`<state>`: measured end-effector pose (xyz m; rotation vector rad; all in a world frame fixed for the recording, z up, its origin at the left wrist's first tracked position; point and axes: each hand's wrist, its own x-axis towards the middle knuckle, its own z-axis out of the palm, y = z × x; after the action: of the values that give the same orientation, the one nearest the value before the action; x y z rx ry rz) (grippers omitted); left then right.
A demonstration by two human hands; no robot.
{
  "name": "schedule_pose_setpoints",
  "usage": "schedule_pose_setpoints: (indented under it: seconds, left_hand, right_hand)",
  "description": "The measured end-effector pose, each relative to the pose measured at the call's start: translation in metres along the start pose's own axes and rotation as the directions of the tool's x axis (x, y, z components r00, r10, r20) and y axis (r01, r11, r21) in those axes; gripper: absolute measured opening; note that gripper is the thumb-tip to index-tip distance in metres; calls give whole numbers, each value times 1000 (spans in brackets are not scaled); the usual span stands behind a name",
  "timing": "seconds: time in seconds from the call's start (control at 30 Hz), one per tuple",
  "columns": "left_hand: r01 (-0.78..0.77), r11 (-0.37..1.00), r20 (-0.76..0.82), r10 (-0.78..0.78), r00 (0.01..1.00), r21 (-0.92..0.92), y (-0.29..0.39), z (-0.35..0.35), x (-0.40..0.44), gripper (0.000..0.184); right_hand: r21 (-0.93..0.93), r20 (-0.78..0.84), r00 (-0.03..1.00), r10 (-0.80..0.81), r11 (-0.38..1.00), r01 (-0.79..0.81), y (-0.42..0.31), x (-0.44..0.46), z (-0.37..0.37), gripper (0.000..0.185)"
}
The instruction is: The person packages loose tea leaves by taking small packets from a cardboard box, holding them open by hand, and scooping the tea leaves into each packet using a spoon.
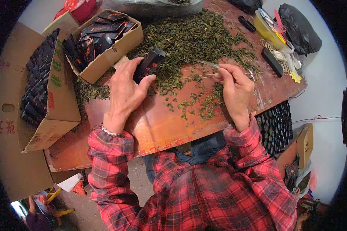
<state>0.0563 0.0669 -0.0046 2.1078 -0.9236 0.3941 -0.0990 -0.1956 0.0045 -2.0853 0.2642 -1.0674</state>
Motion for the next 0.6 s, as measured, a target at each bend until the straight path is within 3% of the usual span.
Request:
schedule_pose_setpoints:
  seconds: [0.27,0.6]
  left_hand:
    - [4,999,13,-3,1000,-47,1,-1,0,53]
    - [-5,1000,18,5,1000,-27,1,0,0,53]
  right_hand:
    - [93,44,996,73,993,-77,0,-3,-7,13]
    - [104,-17,1000,-19,994,20,-25,4,-22,11]
